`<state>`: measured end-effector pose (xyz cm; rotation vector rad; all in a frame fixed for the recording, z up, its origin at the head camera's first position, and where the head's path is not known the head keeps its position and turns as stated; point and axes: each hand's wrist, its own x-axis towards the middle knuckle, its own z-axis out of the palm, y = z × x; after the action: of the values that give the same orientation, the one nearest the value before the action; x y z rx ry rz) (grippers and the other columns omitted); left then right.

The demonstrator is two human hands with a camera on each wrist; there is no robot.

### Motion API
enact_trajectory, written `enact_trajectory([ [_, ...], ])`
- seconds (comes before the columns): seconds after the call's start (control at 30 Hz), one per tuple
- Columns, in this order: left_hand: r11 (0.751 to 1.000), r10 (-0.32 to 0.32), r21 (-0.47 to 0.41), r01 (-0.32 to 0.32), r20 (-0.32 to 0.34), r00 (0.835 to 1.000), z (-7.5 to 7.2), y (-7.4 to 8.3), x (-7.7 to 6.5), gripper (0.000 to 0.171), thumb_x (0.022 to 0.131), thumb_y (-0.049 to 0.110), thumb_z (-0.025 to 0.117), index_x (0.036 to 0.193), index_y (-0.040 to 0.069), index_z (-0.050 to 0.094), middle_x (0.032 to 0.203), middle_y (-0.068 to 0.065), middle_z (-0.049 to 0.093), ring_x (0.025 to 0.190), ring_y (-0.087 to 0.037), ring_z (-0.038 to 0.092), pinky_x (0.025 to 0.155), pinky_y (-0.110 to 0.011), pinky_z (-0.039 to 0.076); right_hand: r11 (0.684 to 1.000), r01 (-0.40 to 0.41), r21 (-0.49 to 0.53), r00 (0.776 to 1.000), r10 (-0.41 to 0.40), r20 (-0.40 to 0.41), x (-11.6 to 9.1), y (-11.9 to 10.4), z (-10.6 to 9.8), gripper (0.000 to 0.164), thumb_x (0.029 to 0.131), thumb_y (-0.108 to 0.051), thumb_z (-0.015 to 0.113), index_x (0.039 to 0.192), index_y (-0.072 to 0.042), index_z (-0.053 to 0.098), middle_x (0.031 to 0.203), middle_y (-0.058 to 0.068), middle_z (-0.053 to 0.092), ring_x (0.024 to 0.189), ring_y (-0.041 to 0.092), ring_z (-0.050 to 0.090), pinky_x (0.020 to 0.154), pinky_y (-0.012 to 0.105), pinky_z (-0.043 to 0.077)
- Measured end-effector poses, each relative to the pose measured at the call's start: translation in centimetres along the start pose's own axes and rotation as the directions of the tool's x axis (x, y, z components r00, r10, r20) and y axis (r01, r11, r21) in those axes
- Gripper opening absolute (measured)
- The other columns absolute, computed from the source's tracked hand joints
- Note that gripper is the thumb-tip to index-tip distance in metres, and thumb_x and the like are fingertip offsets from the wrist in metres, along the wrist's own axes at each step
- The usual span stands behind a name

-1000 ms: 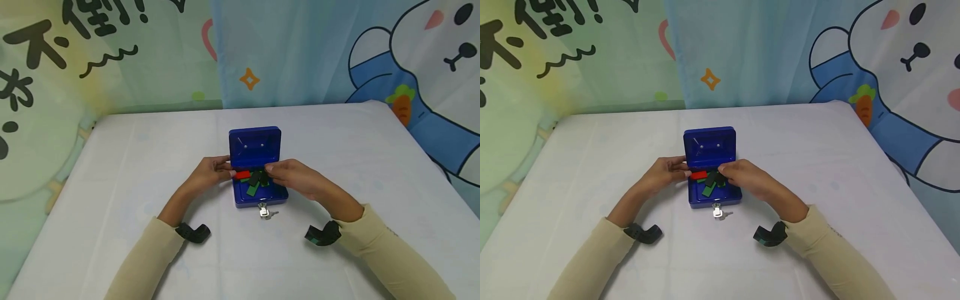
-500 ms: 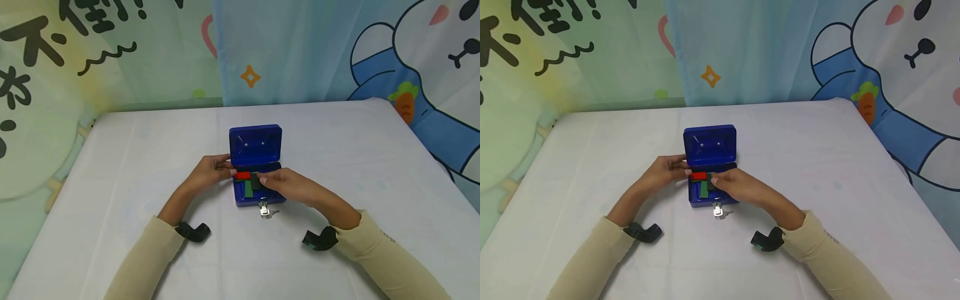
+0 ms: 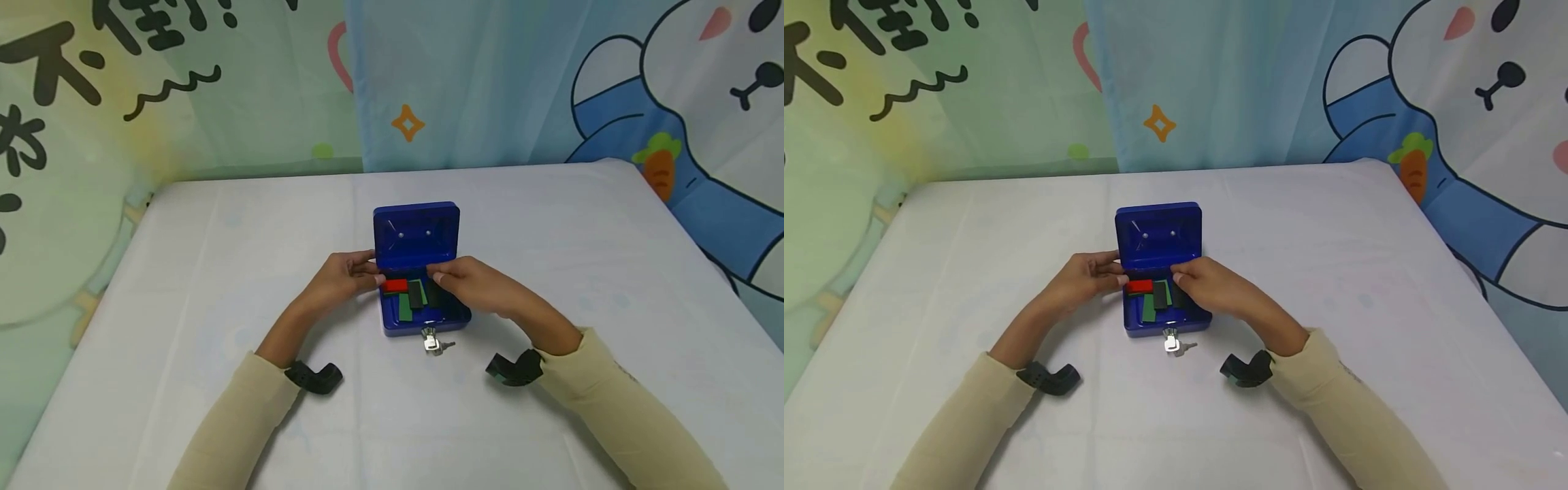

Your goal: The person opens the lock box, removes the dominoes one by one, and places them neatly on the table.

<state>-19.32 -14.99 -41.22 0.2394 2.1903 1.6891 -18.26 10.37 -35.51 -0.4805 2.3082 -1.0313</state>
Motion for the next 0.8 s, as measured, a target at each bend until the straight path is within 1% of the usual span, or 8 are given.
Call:
enact_trajectory([
  [0.1,1.0,-0.004,-0.001,0.004,0.002,1.0,-0.02,0.01,0.0,0.062,0.091,0.015,0.069,0.145,-0.001,0.042,0.117,-0.012,0.067,0.108,-0.022,0.063,0.098,-0.037,0.046,0.999,-0.009,-0.045,1.0,0.01,0.015,0.29,-0.17,0.04,0.042,0.106,-0.013,0.035,0.141,0.008,0.043,0.141,0.022,0.048,0.136,0.039,0.035,0.109,0.056,0.027],
  [0.2,1.0,-0.005,0.007,0.005,0.006,1.0,-0.04,-0.05,0.01,0.063,0.092,0.016,0.068,0.145,-0.001,0.04,0.117,-0.012,0.066,0.108,-0.022,0.063,0.098,-0.037,0.046,0.999,-0.017,-0.042,0.999,0.019,0.037,0.44,-0.13,0.11,0.04,0.105,-0.01,0.036,0.138,0.011,0.045,0.133,0.023,0.055,0.13,0.038,0.044,0.106,0.054,0.032],
  [0.37,1.0,-0.003,0.016,0.003,0.0,1.0,-0.1,-0.14,0.08,0.062,0.092,0.017,0.068,0.145,0.0,0.041,0.115,-0.01,0.067,0.106,-0.019,0.064,0.097,-0.036,0.047,0.998,0.019,-0.058,0.999,-0.017,0.042,0.42,0.0,0.2,0.038,0.105,-0.007,0.036,0.134,0.015,0.047,0.13,0.025,0.057,0.121,0.036,0.054,0.101,0.05,0.041],
  [0.43,1.0,-0.008,0.014,0.008,-0.003,1.0,-0.1,-0.14,0.09,0.062,0.092,0.017,0.068,0.145,0.0,0.042,0.115,-0.008,0.068,0.105,-0.018,0.064,0.097,-0.035,0.047,0.996,0.036,-0.088,0.999,-0.032,0.04,0.43,0.0,0.27,0.038,0.104,-0.007,0.036,0.132,0.015,0.049,0.128,0.025,0.058,0.119,0.036,0.055,0.101,0.051,0.041],
  [0.63,1.0,-0.012,0.012,0.012,0.003,1.0,-0.09,-0.13,0.07,0.063,0.092,0.018,0.068,0.145,0.0,0.041,0.118,-0.01,0.067,0.108,-0.019,0.064,0.099,-0.036,0.045,0.99,0.03,-0.141,0.999,-0.024,0.04,0.43,-0.18,0.57,0.035,0.103,-0.006,0.038,0.125,0.013,0.057,0.115,0.018,0.066,0.109,0.03,0.059,0.098,0.05,0.044],
  [0.8,1.0,-0.002,0.027,0.002,0.002,1.0,-0.14,-0.22,0.03,0.062,0.092,0.018,0.067,0.145,0.0,0.041,0.117,-0.009,0.067,0.107,-0.018,0.064,0.099,-0.036,0.045,0.987,0.06,-0.152,0.997,-0.052,0.055,0.36,-0.36,0.59,0.032,0.102,-0.003,0.04,0.123,0.01,0.06,0.114,0.016,0.066,0.107,0.029,0.06,0.097,0.048,0.046],
])
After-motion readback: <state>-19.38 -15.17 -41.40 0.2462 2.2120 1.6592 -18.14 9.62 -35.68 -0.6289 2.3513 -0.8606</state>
